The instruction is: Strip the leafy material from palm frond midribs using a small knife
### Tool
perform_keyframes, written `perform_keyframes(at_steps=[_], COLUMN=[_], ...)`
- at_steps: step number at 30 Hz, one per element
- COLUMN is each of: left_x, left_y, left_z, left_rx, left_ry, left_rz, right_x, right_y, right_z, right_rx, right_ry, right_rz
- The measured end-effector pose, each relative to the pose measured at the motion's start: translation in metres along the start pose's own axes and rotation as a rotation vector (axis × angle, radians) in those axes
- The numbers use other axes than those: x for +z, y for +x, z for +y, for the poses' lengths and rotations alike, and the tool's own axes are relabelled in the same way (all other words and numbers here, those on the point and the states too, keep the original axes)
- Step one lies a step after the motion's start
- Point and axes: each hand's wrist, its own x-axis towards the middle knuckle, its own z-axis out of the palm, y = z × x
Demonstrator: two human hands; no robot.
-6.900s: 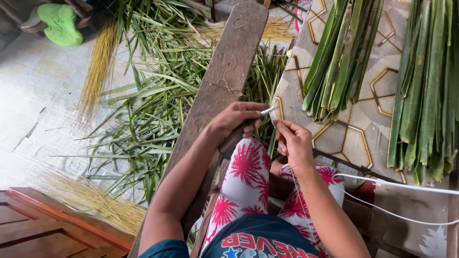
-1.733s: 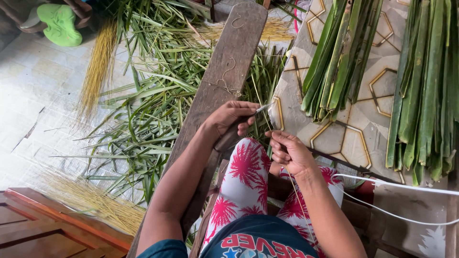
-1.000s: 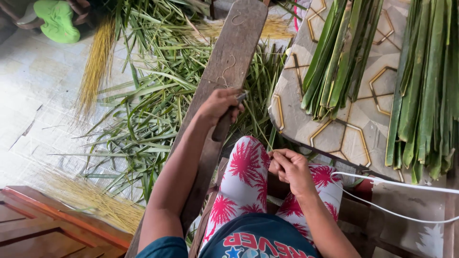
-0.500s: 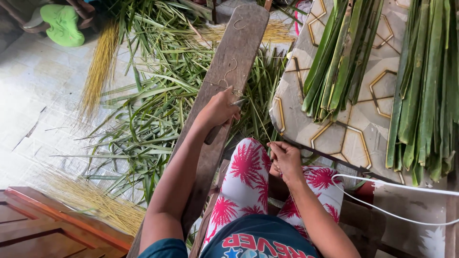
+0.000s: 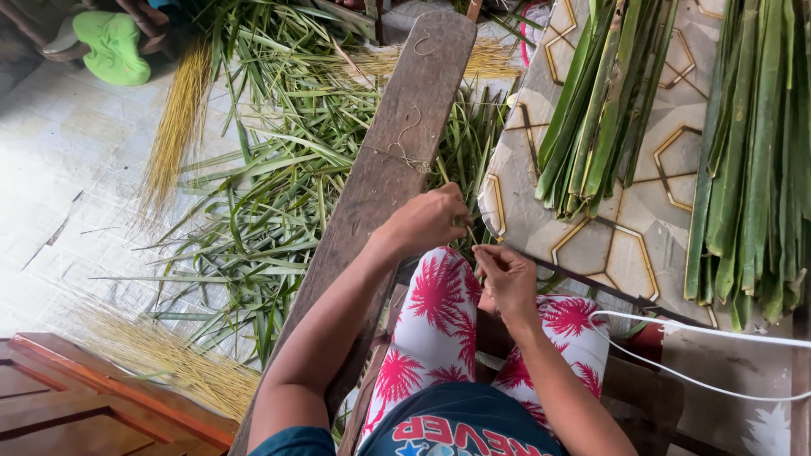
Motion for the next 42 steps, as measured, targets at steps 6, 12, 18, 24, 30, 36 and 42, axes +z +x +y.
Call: perform_keyframes(at_steps=[6,12,18,24,30,36,42], left_x=[0.013,-0.023,-0.017,-0.026,-0.082,-0.117,-0.05], left_y=[0.006,-0.009,-0.01,-0.042,-0.119,-0.267,-0.405], left_z=[-0.018,0.013,-0.005,-0.017,-0.121,-0.227,-0.254], left_rx=[0.101,0.107,0.135,0.173,-0.064,-0.564,-1.199], left_ry=[-0.009,0.017,0.289,0.834,1.168,1.01,0.422], left_rz=[0.039,0.078,0.005,0.047,0.287,0.629,0.754], right_x=[0.002,0.005,0.013,0.017,-0.005,-0.04,-0.048], right_y=[-0.001,0.003,0.003,-0.012,-0.034,-0.048,-0.057], right_z=[-0.021,-0.023,-0.023,-0.026,-0.019,-0.005,0.023], right_rx=[0.001,0.026,0.105,0.136,0.154,0.264,0.347], right_ry=[0.092,0.136,0.172,0.157,0.051,0.056,0.07], right_rz=[0.059,0.052,0.02,-0.059,-0.089,-0.084,-0.17])
